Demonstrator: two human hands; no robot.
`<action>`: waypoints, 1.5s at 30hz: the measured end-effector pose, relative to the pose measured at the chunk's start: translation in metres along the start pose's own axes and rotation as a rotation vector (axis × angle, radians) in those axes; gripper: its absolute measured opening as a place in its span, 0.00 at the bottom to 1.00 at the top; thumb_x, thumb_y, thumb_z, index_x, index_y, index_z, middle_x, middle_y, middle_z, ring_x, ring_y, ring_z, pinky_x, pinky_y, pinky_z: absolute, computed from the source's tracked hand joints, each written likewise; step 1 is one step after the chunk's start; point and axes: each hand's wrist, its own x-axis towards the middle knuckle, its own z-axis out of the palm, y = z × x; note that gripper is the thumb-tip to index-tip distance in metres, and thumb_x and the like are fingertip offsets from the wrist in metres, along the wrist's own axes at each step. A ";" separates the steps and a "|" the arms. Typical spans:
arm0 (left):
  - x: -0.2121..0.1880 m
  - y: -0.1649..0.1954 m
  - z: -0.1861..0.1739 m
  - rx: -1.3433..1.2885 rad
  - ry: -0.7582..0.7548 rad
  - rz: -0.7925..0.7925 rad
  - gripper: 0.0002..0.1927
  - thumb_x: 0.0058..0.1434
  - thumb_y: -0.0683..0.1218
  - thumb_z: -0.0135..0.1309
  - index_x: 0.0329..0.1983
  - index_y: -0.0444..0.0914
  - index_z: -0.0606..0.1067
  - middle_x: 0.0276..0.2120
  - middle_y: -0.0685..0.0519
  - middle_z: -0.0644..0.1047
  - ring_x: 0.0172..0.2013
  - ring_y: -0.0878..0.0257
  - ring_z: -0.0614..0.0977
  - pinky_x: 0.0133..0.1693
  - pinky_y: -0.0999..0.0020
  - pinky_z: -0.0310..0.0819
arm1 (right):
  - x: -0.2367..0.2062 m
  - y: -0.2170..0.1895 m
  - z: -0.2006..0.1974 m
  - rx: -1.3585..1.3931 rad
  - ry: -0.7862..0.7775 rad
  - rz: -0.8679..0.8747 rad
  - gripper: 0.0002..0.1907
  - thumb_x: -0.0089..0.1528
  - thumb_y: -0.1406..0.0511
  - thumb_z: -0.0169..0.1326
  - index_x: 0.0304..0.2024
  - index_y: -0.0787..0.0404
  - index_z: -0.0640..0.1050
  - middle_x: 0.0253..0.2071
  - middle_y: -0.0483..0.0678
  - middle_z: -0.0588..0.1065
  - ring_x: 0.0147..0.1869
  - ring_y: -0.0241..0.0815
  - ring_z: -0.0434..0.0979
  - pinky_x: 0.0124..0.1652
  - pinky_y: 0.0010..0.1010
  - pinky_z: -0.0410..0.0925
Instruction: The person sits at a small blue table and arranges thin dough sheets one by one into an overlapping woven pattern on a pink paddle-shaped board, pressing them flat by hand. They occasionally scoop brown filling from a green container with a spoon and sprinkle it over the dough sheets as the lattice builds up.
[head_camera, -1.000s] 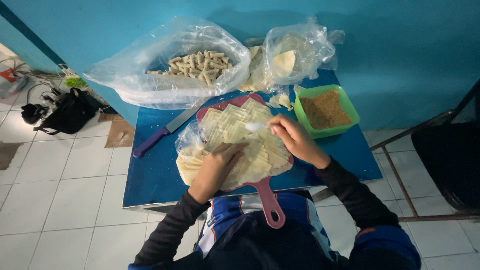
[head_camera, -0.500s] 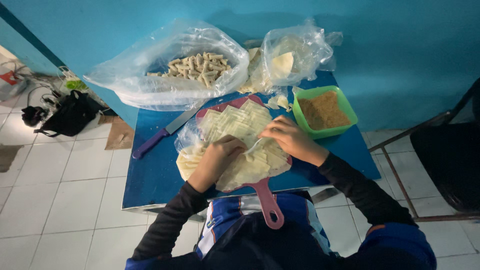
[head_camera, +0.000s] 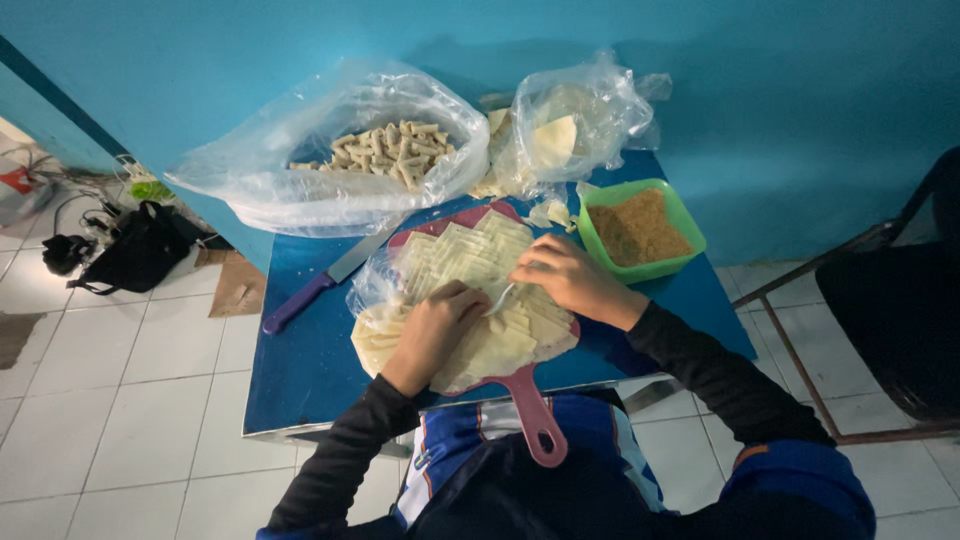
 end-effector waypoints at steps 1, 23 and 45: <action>0.000 0.001 0.000 -0.011 0.005 -0.002 0.07 0.63 0.46 0.57 0.41 0.41 0.81 0.39 0.50 0.80 0.38 0.49 0.83 0.39 0.58 0.77 | 0.000 0.000 0.000 0.002 0.003 -0.005 0.24 0.50 0.76 0.53 0.48 0.56 0.82 0.48 0.45 0.74 0.56 0.50 0.71 0.56 0.40 0.67; 0.004 0.005 0.003 0.003 0.074 -0.076 0.06 0.65 0.46 0.56 0.40 0.40 0.80 0.38 0.49 0.79 0.36 0.47 0.83 0.36 0.56 0.76 | 0.016 -0.014 -0.023 -0.171 -0.074 -0.099 0.10 0.57 0.68 0.54 0.40 0.54 0.81 0.41 0.42 0.74 0.51 0.43 0.73 0.50 0.36 0.65; -0.031 -0.001 -0.057 -0.193 0.385 -0.407 0.23 0.62 0.43 0.60 0.59 0.38 0.68 0.37 0.51 0.81 0.36 0.55 0.84 0.37 0.62 0.78 | 0.004 -0.004 -0.006 -0.334 -0.085 -0.138 0.15 0.62 0.67 0.54 0.51 0.56 0.81 0.40 0.42 0.77 0.46 0.38 0.76 0.47 0.33 0.64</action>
